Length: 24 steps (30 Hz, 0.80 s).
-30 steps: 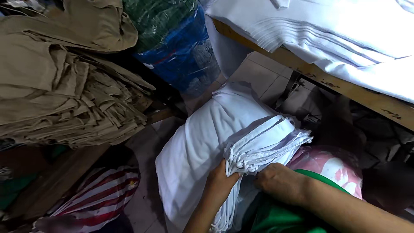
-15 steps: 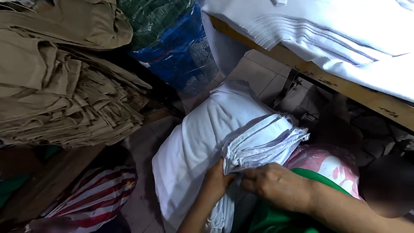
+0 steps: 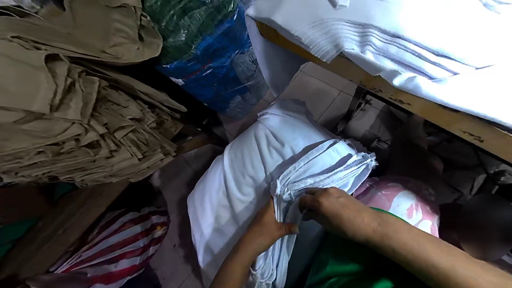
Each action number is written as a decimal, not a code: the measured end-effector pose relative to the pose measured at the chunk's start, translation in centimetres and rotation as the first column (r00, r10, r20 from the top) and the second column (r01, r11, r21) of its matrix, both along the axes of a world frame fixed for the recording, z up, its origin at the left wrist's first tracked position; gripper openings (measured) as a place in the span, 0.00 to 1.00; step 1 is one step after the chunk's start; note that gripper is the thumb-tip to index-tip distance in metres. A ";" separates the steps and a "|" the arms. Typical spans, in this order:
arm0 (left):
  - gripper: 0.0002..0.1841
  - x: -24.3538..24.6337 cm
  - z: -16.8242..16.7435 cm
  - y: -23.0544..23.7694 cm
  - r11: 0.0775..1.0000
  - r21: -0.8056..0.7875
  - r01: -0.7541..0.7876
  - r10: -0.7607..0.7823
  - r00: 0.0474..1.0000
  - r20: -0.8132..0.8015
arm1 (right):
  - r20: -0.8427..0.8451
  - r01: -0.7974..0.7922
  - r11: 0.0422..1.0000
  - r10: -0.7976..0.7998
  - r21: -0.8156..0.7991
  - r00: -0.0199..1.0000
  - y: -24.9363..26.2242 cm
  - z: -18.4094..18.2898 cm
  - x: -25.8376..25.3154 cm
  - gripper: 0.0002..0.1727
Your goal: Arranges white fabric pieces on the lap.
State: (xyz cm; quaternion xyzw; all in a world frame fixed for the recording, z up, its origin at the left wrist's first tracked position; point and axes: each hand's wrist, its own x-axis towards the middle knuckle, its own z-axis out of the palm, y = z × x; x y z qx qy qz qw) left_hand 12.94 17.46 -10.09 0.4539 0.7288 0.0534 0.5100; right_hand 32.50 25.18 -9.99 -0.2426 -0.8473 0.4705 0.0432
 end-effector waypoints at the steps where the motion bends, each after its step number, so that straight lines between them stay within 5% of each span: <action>1: 0.56 0.5 0.3 0.1 0.999 -0.027 0.037 -0.039 0.997 -0.068 | 0.015 0.034 0.998 -0.033 -0.052 0.999 0.0 0.0 -0.3 0.10; 4: 0.45 2.2 0.2 0.1 0.999 -0.008 0.033 -0.034 0.963 -0.268 | 0.008 0.104 0.994 -0.104 -0.040 0.995 -0.3 -0.4 -0.7 0.10; 8: 0.30 1.0 -1.3 -0.1 0.983 0.131 -0.128 0.145 0.981 -0.128 | -0.192 0.182 0.974 -0.154 0.138 0.969 -1.6 -0.9 0.0 0.07; 11: 0.34 -0.2 -1.8 -0.1 0.971 0.116 -0.210 0.211 0.977 0.005 | 0.098 -0.027 0.996 0.035 -0.081 0.995 -2.4 -0.4 1.2 0.16; 13: 0.36 -0.3 -2.1 -0.2 0.964 0.139 -0.225 0.222 0.974 0.040 | 0.372 -0.085 0.971 0.166 -0.225 0.913 -2.0 -0.7 1.1 0.19; 19: 0.36 1.4 -1.4 -1.3 0.962 0.191 -0.194 0.218 0.970 -0.111 | 0.529 0.275 0.940 -0.132 -0.201 0.838 0.3 -1.1 1.7 0.18; 22: 0.35 3.0 0.0 -3.1 0.965 0.263 -0.025 0.080 0.976 -0.202 | 0.489 0.590 0.721 -0.391 -0.364 0.780 0.7 -0.9 2.8 0.17; 24: 0.31 3.4 0.1 -4.7 0.906 0.365 0.213 -0.119 0.957 -0.265 | 0.449 0.775 0.342 -0.662 -0.531 0.600 0.5 -1.7 3.5 0.14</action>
